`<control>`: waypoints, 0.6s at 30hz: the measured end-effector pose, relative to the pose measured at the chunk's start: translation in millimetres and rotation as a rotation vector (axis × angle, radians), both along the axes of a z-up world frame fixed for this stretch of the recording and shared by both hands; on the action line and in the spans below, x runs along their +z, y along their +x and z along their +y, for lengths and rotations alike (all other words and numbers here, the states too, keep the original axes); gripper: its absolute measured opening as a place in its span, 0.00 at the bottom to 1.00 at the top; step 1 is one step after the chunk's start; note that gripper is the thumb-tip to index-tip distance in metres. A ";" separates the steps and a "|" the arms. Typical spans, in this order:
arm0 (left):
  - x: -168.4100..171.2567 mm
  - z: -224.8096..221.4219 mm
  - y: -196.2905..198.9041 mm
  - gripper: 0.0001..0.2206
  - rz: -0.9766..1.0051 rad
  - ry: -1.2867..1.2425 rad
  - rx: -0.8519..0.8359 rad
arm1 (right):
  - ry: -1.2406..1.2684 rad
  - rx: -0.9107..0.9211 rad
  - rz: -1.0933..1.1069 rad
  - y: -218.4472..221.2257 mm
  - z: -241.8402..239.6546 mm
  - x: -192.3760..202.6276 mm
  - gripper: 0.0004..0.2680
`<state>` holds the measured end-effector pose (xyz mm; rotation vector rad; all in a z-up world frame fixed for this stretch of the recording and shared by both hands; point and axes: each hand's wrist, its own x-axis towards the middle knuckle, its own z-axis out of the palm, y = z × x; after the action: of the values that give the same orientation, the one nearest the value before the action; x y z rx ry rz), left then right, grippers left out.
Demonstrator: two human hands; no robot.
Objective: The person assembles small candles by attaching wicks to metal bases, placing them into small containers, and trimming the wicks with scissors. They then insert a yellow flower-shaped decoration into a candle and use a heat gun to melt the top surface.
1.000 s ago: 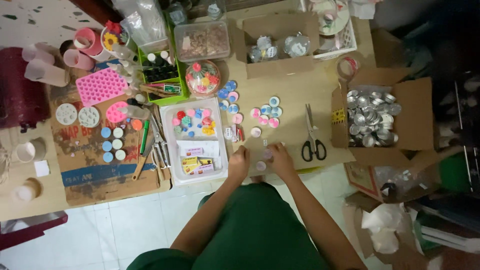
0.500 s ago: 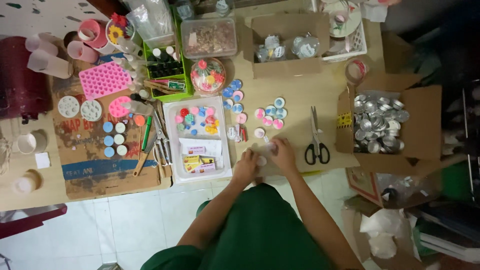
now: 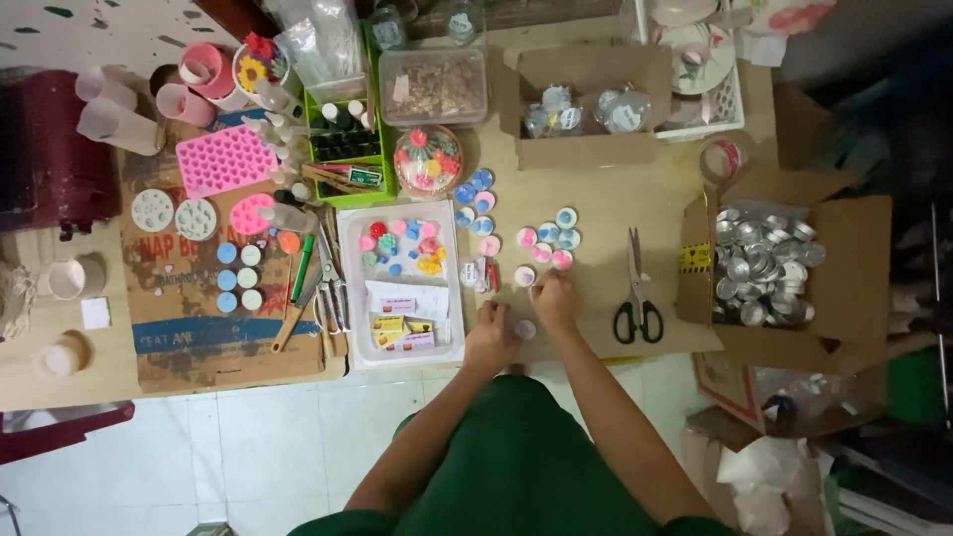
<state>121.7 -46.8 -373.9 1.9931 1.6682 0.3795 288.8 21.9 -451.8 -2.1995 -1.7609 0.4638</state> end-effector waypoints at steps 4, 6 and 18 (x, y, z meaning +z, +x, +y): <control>29.0 6.9 -5.0 0.24 -0.119 -0.180 0.120 | -0.044 0.010 -0.028 2.6 0.8 -14.0 0.04; 45.5 13.4 -8.0 0.20 -0.188 -0.173 0.181 | 0.137 0.037 0.027 2.6 0.1 -3.2 0.05; 57.4 16.1 -34.2 0.18 -0.192 -0.078 0.265 | -0.029 0.061 0.109 4.4 -5.8 2.0 0.05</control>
<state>87.6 -30.7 -316.4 1.6278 1.7959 0.5719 293.2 16.0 -449.8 -2.1021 -1.7780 0.6141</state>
